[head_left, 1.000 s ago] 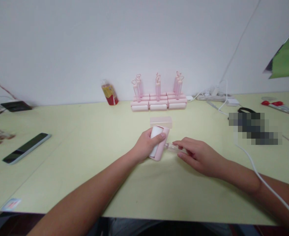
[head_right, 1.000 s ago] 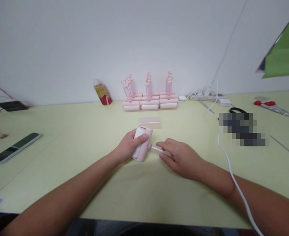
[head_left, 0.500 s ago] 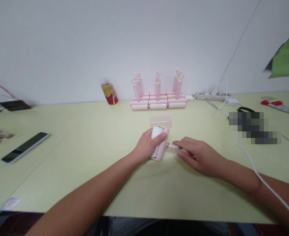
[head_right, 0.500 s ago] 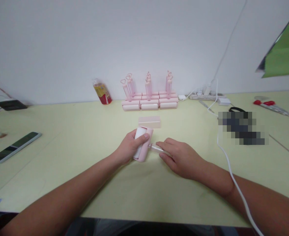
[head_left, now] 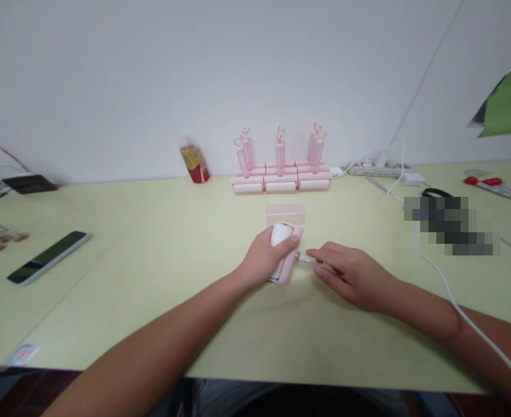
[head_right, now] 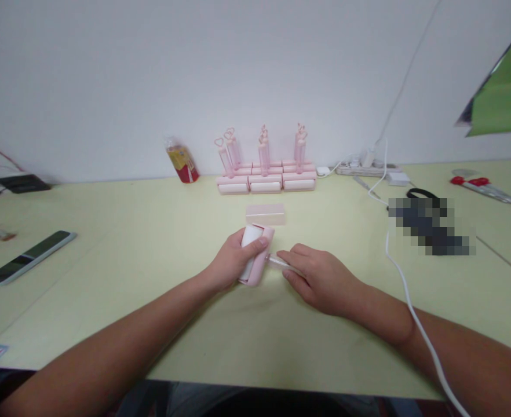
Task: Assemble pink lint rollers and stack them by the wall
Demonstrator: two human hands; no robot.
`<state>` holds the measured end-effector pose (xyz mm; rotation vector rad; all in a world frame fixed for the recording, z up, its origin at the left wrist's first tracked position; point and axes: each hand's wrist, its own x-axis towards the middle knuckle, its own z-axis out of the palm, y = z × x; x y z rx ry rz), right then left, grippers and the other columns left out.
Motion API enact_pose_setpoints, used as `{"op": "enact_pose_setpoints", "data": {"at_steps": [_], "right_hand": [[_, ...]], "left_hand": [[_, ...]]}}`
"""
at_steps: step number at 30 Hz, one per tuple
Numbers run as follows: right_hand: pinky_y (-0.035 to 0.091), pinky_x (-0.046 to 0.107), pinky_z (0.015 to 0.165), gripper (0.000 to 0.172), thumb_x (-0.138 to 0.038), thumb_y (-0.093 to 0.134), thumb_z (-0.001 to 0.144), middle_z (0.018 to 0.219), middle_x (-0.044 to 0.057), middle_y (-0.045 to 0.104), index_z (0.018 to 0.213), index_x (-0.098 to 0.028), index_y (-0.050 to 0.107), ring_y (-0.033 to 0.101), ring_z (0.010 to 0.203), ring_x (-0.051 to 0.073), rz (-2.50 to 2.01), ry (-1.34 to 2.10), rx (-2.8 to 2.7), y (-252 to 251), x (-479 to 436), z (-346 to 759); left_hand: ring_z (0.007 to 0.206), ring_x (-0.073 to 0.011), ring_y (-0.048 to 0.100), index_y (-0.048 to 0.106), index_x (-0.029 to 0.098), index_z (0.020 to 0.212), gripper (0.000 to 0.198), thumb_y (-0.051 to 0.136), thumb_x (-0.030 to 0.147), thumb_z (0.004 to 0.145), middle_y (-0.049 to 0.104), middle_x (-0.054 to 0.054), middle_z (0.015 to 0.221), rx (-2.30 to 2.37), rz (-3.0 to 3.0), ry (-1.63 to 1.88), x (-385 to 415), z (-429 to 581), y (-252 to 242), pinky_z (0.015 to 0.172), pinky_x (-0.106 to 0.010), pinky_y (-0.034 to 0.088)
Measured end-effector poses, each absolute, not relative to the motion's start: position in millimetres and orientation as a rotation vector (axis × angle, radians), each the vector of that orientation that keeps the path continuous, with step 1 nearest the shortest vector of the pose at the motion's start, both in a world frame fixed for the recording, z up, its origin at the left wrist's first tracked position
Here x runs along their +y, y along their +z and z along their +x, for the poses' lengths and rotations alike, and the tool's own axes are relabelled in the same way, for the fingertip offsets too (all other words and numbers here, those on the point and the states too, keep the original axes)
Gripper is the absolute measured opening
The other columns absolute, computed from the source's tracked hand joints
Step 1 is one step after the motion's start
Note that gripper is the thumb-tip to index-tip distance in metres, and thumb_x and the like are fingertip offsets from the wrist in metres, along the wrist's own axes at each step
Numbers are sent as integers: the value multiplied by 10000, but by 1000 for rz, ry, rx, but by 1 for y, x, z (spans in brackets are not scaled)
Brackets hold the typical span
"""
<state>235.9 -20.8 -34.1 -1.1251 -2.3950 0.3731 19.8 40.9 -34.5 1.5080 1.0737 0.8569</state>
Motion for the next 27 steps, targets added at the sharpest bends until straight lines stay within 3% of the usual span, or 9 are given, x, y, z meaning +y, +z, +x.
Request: {"op": "enact_pose_setpoints", "data": {"at_steps": [20, 27], "right_hand": [[493, 341, 754, 286, -240, 496, 950, 970, 97, 648, 1205, -164, 602, 619, 832, 208, -1140, 385, -2347, -35, -19, 235], [467, 318, 709, 267, -236, 500, 946, 891, 74, 646, 1172, -171, 626, 611, 771, 193, -1232, 330, -2246, -37, -12, 237]], "left_hand": [[694, -154, 525, 603, 147, 922, 451, 675, 568, 778, 612, -17, 789, 1070, 1566, 805, 45, 23, -30, 626, -253, 401], [752, -188, 560, 599, 164, 906, 472, 443, 609, 909, 624, -50, 842, 1290, 1846, 976, 93, 9, -24, 665, -294, 421]]}}
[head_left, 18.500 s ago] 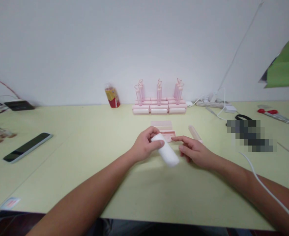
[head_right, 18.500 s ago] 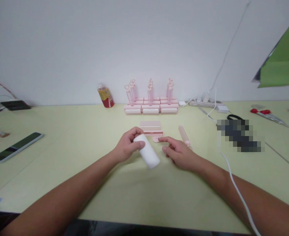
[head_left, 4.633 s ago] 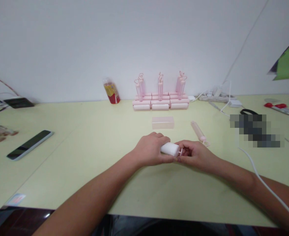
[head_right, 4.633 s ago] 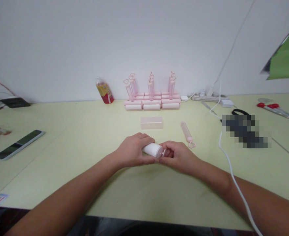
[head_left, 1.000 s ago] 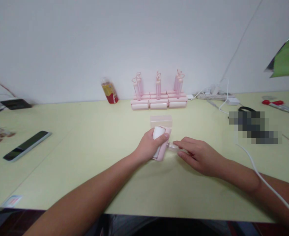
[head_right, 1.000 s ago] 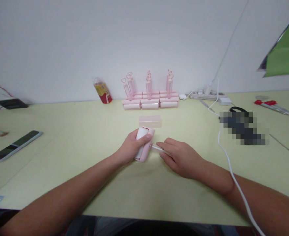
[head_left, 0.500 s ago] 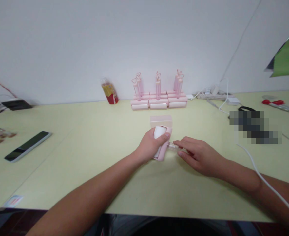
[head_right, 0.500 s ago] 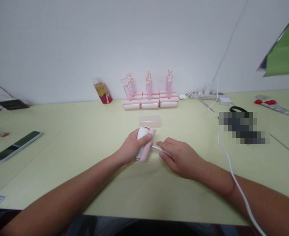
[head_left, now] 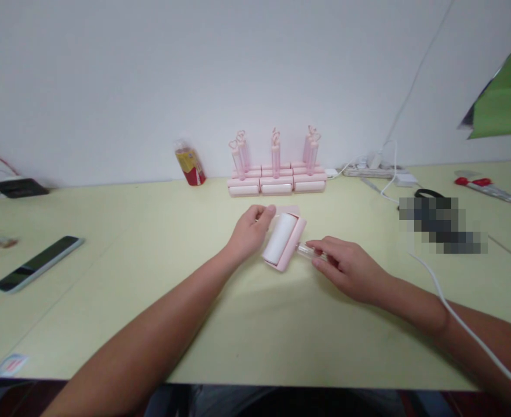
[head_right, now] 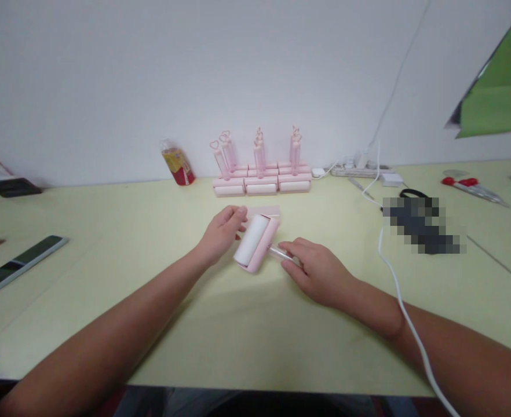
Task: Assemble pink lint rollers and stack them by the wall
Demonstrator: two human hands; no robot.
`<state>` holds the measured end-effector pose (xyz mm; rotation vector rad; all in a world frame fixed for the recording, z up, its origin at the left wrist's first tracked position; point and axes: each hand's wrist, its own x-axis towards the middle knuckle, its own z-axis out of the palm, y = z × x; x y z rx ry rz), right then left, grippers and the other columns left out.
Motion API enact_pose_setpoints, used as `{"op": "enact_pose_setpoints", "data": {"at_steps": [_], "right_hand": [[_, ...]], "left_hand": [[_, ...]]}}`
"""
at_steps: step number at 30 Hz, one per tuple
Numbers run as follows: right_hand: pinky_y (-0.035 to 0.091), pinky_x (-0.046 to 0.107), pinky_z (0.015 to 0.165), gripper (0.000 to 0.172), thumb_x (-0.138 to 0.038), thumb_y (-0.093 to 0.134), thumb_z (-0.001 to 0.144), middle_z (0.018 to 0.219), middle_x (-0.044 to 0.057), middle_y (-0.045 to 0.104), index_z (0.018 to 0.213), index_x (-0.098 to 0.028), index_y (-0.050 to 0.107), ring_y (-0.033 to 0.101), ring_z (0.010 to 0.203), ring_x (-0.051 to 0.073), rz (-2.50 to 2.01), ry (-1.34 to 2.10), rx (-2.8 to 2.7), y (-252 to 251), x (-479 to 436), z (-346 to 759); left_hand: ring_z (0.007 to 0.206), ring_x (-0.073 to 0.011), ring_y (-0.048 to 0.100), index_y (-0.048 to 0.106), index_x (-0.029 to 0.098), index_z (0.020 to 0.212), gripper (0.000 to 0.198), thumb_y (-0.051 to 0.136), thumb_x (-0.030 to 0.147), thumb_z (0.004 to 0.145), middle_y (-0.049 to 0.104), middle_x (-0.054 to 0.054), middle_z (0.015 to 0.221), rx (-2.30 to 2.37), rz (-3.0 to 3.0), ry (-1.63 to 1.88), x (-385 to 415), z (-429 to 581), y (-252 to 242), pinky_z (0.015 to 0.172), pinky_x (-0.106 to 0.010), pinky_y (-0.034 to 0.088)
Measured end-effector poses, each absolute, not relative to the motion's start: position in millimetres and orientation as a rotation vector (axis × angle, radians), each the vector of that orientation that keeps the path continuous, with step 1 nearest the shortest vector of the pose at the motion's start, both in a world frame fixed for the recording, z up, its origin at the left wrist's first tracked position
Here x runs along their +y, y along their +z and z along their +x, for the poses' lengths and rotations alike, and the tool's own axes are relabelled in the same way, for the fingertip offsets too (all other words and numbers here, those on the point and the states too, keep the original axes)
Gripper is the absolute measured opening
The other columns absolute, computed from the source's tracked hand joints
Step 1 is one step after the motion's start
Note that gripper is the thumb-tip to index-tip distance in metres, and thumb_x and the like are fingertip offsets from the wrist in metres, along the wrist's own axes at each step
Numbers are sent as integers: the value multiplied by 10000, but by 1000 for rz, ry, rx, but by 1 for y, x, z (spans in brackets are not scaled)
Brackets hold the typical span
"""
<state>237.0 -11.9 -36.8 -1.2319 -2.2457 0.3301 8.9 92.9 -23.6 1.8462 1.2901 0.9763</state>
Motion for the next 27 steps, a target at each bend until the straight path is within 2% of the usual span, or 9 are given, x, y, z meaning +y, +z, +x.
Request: {"op": "enact_pose_setpoints", "data": {"at_steps": [2, 5, 8, 11, 16, 21, 27], "right_hand": [[459, 314, 696, 263, -237, 499, 948, 877, 69, 642, 1167, -173, 629, 604, 750, 186, -1244, 326, -2236, -37, -11, 237], [453, 314, 698, 262, -230, 504, 944, 882, 69, 646, 1166, -173, 630, 603, 757, 187, -1248, 355, -2250, -38, -10, 236], [449, 313, 695, 265, -229, 504, 943, 889, 72, 649, 1167, -167, 633, 600, 753, 187, -1262, 386, -2261, -38, -10, 236], [444, 313, 693, 275, -236, 509, 942, 870, 67, 643, 1178, -164, 633, 594, 742, 186, -1278, 395, -2267, -39, -9, 238], [438, 310, 690, 285, -237, 506, 945, 908, 76, 648, 1187, -163, 637, 583, 742, 182, -1337, 406, -2216, -39, -6, 239], [430, 304, 699, 283, -235, 507, 944, 917, 75, 651, 1179, -163, 648, 579, 758, 180, -1372, 443, -2166, -37, -6, 236], [415, 296, 714, 273, -232, 505, 944, 899, 67, 641, 1160, -159, 656, 576, 771, 180, -1375, 464, -2177, -35, -9, 233]], "left_hand": [[824, -209, 574, 606, 163, 929, 401, 437, 526, 934, 631, -73, 909, 1341, 2047, 1018, 113, 5, -23, 742, -326, 438], [1037, -268, 554, 624, 157, 1082, 318, 535, 394, 889, 618, -126, 1120, 1286, 2440, 853, 137, 6, -24, 910, -391, 422], [1151, -328, 511, 592, 182, 1232, 442, 605, 375, 835, 582, -154, 1246, 1233, 2615, 543, 151, 15, -26, 975, -455, 384], [1113, -346, 549, 569, 204, 1288, 534, 661, 365, 787, 618, -155, 1221, 1225, 2580, 389, 160, 21, -29, 965, -471, 381], [1061, -296, 594, 521, 164, 1333, 585, 629, 438, 827, 615, -156, 1261, 1255, 2411, 550, 161, 9, -28, 906, -387, 430], [809, -196, 614, 573, 134, 1215, 606, 632, 584, 813, 667, -103, 1044, 1112, 1732, 673, 134, -17, -27, 705, -293, 460], [813, -167, 599, 561, 141, 1211, 587, 649, 574, 824, 654, -84, 1038, 889, 1494, 675, 100, -26, -30, 717, -268, 440]]}}
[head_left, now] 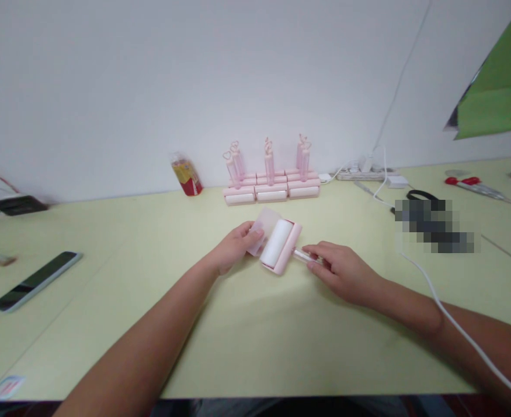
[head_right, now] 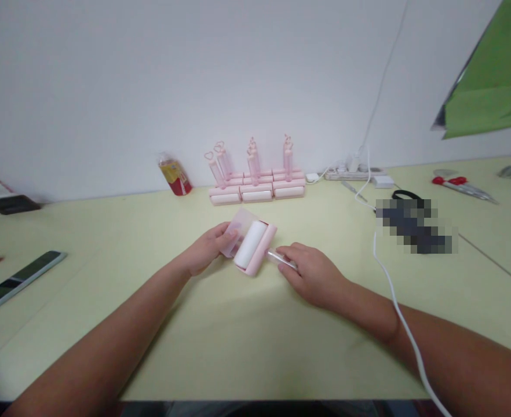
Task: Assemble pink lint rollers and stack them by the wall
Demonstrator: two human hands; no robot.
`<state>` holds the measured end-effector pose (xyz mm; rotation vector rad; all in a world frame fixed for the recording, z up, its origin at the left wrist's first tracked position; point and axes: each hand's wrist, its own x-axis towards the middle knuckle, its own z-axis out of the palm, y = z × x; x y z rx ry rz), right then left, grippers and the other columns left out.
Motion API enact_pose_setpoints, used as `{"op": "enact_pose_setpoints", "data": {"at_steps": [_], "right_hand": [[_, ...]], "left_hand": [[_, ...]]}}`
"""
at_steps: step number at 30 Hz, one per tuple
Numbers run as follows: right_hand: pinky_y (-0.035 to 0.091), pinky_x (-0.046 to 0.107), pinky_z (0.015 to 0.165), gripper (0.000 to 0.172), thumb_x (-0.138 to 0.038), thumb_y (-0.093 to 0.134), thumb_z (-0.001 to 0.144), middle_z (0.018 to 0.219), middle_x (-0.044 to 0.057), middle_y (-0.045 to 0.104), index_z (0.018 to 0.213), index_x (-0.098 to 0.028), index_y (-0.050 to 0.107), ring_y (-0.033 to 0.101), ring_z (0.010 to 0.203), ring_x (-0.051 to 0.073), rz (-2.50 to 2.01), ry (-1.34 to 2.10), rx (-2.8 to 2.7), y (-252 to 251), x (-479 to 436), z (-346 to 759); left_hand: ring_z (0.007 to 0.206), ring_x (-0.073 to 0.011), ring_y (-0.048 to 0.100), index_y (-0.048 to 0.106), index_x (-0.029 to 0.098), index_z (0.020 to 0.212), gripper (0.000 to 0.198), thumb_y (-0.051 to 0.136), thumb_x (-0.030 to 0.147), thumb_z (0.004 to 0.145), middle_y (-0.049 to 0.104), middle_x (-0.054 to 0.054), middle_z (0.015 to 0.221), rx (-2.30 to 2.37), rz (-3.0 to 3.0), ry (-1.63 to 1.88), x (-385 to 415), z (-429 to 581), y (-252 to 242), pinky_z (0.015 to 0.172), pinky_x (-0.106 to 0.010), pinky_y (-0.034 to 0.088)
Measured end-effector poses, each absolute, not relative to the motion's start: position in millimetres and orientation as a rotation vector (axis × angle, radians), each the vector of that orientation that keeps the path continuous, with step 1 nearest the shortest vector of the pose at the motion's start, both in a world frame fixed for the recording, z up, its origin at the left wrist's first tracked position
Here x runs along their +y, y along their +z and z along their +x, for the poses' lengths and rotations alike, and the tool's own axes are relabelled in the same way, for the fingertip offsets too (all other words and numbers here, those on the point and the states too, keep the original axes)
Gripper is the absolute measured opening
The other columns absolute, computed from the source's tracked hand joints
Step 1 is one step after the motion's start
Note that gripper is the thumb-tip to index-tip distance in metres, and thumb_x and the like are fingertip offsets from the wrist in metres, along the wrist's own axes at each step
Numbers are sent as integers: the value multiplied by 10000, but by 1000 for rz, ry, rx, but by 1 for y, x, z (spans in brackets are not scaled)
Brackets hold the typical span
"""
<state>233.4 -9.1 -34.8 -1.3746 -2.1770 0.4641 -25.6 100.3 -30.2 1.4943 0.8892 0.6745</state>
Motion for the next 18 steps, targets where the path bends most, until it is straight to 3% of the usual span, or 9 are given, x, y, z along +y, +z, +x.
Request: {"op": "enact_pose_setpoints", "data": {"at_steps": [18], "right_hand": [[428, 309, 716, 301, -247, 500, 941, 950, 79, 652, 1191, -160, 643, 590, 782, 189, -1388, 438, -2150, -35, -11, 235]], "left_hand": [[790, -171, 593, 553, 144, 1189, 602, 698, 564, 783, 652, -66, 998, 929, 1505, 677, 89, -21, -26, 688, -273, 438]]}}
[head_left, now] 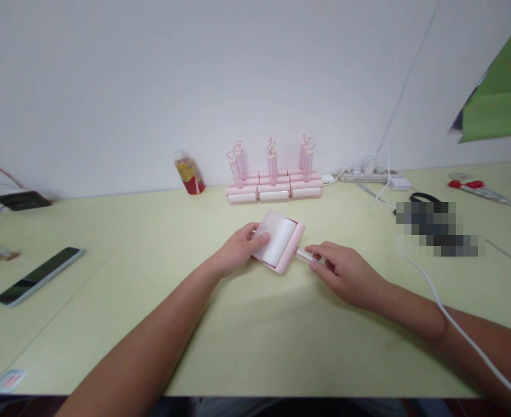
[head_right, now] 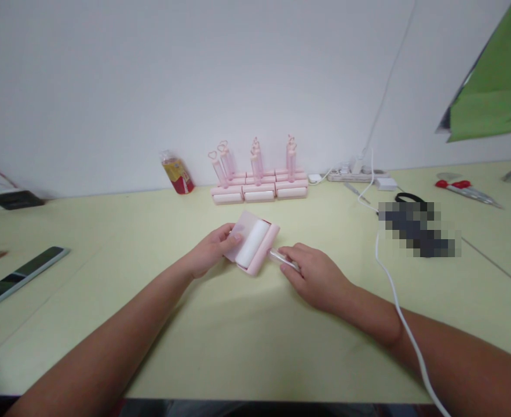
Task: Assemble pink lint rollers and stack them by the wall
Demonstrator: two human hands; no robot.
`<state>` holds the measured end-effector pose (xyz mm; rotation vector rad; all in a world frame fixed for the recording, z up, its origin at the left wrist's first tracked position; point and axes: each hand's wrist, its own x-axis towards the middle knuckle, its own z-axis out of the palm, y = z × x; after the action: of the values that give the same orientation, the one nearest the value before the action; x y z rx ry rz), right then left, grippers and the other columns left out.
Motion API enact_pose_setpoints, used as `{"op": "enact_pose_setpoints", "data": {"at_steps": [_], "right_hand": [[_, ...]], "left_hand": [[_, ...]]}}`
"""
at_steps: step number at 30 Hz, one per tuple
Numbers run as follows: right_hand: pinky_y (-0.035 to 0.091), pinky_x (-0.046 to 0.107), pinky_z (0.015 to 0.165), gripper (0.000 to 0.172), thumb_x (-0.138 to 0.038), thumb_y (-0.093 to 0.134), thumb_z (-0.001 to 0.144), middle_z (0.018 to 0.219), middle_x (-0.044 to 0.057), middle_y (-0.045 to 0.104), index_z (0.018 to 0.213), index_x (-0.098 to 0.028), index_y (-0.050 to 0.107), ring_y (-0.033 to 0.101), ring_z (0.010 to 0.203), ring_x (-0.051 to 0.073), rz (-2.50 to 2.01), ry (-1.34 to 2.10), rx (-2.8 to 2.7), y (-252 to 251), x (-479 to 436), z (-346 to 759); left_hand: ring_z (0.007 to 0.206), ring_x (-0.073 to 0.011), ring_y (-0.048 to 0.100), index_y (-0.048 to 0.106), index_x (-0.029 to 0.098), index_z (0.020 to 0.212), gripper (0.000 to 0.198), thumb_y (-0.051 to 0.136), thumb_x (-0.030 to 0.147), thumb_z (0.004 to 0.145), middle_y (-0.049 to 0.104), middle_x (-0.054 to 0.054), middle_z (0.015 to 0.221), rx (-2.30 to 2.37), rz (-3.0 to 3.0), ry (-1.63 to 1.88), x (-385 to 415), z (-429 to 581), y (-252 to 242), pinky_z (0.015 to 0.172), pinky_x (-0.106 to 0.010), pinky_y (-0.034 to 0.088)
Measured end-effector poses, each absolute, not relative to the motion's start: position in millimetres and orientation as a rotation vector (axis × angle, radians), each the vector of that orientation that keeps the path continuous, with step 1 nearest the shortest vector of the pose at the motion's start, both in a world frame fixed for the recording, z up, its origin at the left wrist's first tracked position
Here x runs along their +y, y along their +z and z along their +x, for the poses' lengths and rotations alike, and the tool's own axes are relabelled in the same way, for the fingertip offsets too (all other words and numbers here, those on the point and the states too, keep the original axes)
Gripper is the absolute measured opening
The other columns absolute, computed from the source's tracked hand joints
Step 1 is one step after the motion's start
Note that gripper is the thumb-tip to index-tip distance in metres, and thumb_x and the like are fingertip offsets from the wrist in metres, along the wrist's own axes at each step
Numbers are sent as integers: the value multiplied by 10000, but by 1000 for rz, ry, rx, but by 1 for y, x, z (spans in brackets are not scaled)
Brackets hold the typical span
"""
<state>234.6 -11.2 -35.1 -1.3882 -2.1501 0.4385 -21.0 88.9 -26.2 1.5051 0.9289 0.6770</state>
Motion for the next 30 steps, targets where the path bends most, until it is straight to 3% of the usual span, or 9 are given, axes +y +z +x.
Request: {"op": "enact_pose_setpoints", "data": {"at_steps": [19, 26, 30], "right_hand": [[439, 309, 701, 306, -249, 497, 942, 943, 82, 652, 1187, -141, 645, 591, 774, 189, -1400, 439, -2142, -36, -13, 233], [439, 313, 708, 312, -251, 514, 925, 903, 74, 655, 1185, -153, 656, 593, 783, 196, -1428, 468, -2100, -36, -13, 231], [442, 303, 676, 312, -282, 536, 907, 908, 63, 673, 1164, -163, 667, 593, 737, 179, -1455, 584, -1973, -41, -9, 231]], "left_hand": [[764, -161, 557, 528, 151, 1156, 539, 658, 553, 821, 615, -37, 913, 911, 1588, 616, 76, -5, -33, 650, -262, 419], [841, -199, 577, 585, 177, 1155, 533, 631, 584, 816, 658, -45, 975, 1007, 1771, 642, 72, 3, -35, 736, -296, 454], [909, -248, 604, 579, 166, 1229, 574, 517, 614, 876, 661, -103, 1093, 1149, 1831, 726, 72, 3, -30, 795, -354, 461]]}}
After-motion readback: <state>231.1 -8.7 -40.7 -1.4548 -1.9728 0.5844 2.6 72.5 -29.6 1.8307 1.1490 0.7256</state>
